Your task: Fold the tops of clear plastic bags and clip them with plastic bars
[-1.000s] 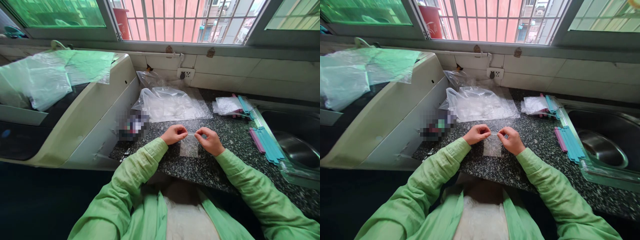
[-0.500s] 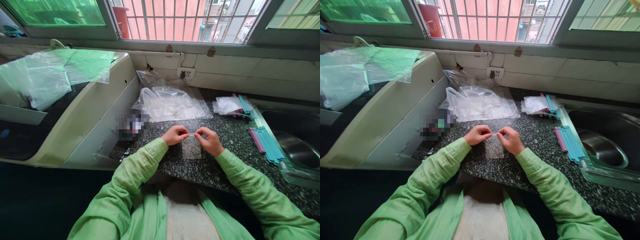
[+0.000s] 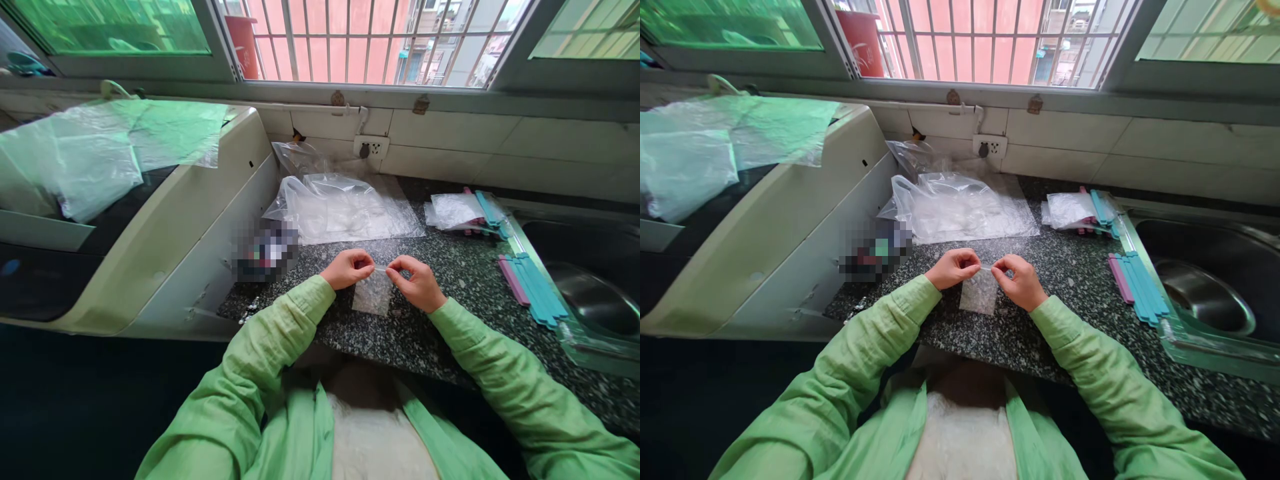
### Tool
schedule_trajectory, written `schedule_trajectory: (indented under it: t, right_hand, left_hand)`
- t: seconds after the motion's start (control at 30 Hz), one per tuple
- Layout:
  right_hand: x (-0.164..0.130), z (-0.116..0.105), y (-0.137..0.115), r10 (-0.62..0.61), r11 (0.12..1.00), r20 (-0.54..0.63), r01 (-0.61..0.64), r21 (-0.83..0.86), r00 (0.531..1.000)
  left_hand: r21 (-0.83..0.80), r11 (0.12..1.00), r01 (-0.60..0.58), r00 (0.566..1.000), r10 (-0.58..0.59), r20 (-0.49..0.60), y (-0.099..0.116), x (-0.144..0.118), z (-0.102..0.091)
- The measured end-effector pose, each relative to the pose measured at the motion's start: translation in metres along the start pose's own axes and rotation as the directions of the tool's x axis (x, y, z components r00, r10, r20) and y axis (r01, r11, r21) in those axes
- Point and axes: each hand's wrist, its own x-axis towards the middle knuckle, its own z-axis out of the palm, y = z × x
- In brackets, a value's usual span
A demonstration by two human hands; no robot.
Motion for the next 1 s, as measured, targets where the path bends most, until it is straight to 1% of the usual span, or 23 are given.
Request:
schedule_trajectory:
  t: [0.1, 0.23, 0.63, 0.9, 1.0]
  right_hand:
    - [-0.0002, -0.0004, 0.0004, 0.006, 1.0, 0.005, -0.006, 0.0, 1.0]
    - [-0.0001, -0.0021, 0.0027, 0.017, 1.0, -0.02, -0.016, 0.007, 1.0]
    - [0.0001, -0.0034, 0.0032, -0.001, 1.0, -0.028, 0.0, -0.02, 1.0]
    - [0.0005, -0.0025, 0.002, -0.007, 1.0, -0.015, 0.007, -0.022, 1.0]
    - [0.0006, -0.0018, 0.0013, -0.017, 0.999, -0.016, 0.016, -0.028, 1.0]
  left_hand:
    - [-0.033, 0.999, 0.017, 1.0, -0.017, -0.011, -0.0019, 0.0, -0.0006]
    - [-0.075, 0.997, 0.032, 0.999, -0.034, -0.02, -0.0034, 0.0003, -0.0022]
    - [-0.107, 0.992, 0.068, 0.997, -0.07, -0.017, -0.001, 0.0005, -0.0023]
    - [-0.12, 0.993, 0.007, 1.0, -0.01, -0.018, -0.0013, 0.0009, 0.0]
    - [-0.108, 0.994, 0.005, 1.0, -0.006, -0.011, -0.0014, 0.0012, 0.0005]
